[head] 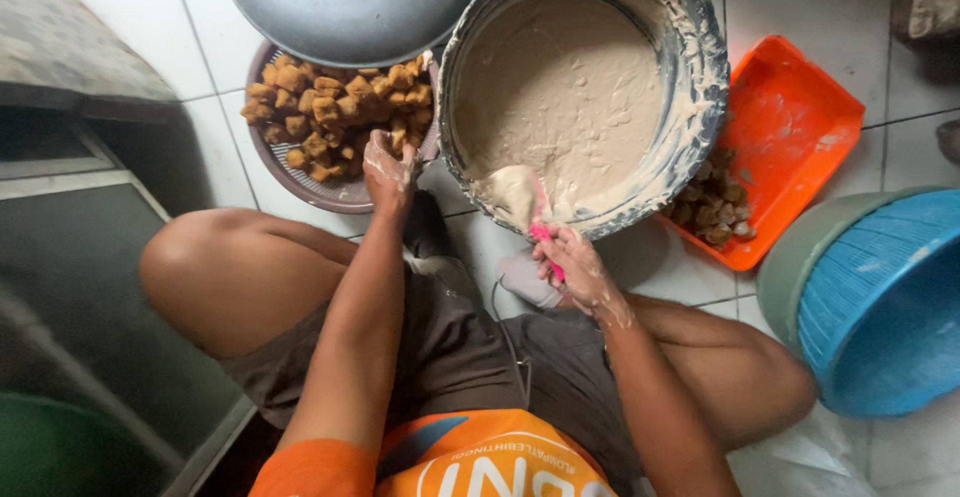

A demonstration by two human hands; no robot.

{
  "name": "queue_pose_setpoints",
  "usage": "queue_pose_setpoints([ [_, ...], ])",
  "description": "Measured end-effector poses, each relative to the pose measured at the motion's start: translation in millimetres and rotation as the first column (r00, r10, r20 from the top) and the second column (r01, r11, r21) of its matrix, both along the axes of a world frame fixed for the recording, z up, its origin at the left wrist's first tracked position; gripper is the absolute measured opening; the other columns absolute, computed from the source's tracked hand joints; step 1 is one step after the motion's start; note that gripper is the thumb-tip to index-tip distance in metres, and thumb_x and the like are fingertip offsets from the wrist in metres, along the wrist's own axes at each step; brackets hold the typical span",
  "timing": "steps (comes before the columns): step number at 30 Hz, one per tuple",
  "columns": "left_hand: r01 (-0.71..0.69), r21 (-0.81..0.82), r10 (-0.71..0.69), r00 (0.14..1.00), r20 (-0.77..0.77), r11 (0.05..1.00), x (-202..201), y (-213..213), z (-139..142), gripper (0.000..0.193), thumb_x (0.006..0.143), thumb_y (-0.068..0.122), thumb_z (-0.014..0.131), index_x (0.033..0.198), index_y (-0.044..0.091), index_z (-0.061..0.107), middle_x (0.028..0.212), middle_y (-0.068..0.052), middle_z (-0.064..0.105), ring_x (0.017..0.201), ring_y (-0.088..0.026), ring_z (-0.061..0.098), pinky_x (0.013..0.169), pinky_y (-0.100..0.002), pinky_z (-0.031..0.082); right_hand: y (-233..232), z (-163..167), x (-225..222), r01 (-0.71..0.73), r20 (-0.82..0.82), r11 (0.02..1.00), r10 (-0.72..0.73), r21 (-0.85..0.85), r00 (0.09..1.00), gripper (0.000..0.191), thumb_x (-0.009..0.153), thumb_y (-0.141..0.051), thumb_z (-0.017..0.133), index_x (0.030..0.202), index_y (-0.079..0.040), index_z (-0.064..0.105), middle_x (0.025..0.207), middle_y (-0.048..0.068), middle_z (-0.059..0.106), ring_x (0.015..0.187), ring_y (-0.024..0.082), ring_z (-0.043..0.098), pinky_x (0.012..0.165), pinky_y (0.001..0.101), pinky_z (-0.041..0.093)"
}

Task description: The person sits on the floor and coats fried tofu cubes with batter. They pick up pieces from a colander, spread batter over each piece with a spatula, and place the coated pieces into a blue basket, occasionally refilling the orange tray from the colander.

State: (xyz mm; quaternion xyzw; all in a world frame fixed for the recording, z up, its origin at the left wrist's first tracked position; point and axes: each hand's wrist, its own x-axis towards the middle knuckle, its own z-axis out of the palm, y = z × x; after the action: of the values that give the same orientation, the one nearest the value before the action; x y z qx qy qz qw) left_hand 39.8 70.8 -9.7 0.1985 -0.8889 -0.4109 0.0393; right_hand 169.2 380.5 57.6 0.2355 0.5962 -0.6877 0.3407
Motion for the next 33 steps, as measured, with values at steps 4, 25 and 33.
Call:
queue_pose_setpoints([
  [4, 0.181, 0.057, -0.158, 0.946, -0.284, 0.982, 2.2, 40.3, 59.4, 0.018, 0.082, -0.001, 0.07, 0.096, 0.003, 0.06, 0.095, -0.016, 0.06, 0.09, -0.032, 0.063, 0.081, -0.043, 0.053, -10.3, 27.9, 4.6, 0.28, 0.013, 0.917, -0.289, -0.283, 0.957, 0.025, 0.099, -0.019, 0.06, 0.119, -0.009, 0.048, 0.084, -0.001, 0.059, 0.058, 0.006, 0.05, 0.046, 0.02, 0.036],
  [25, 0.227, 0.951, -0.338, 0.929, -0.148, 0.209, 101.9, 159.7, 122.1, 0.025, 0.096, 0.0, 0.072, 0.114, 0.005, 0.056, 0.1, -0.004, 0.064, 0.095, -0.012, 0.064, 0.09, -0.029, 0.055, 3.7, 62.9, 8.3, 0.458, -0.292, 0.834, -0.541, -0.307, 0.789, 0.021, 0.096, -0.009, 0.07, 0.113, -0.007, 0.057, 0.082, -0.002, 0.057, 0.054, 0.001, 0.039, 0.046, 0.0187, 0.031],
  [33, 0.126, 0.983, -0.559, 0.829, -0.031, 0.132, 93.3, 144.9, 119.0, 0.023, 0.101, 0.023, 0.06, 0.117, 0.005, 0.061, 0.108, 0.002, 0.069, 0.1, -0.008, 0.067, 0.086, -0.027, 0.059, -1.0, 81.9, -1.9, 0.478, -0.385, 0.861, -0.506, -0.172, 0.772, 0.017, 0.097, -0.016, 0.071, 0.107, -0.009, 0.06, 0.085, -0.006, 0.057, 0.061, -0.001, 0.041, 0.051, 0.0171, 0.032],
])
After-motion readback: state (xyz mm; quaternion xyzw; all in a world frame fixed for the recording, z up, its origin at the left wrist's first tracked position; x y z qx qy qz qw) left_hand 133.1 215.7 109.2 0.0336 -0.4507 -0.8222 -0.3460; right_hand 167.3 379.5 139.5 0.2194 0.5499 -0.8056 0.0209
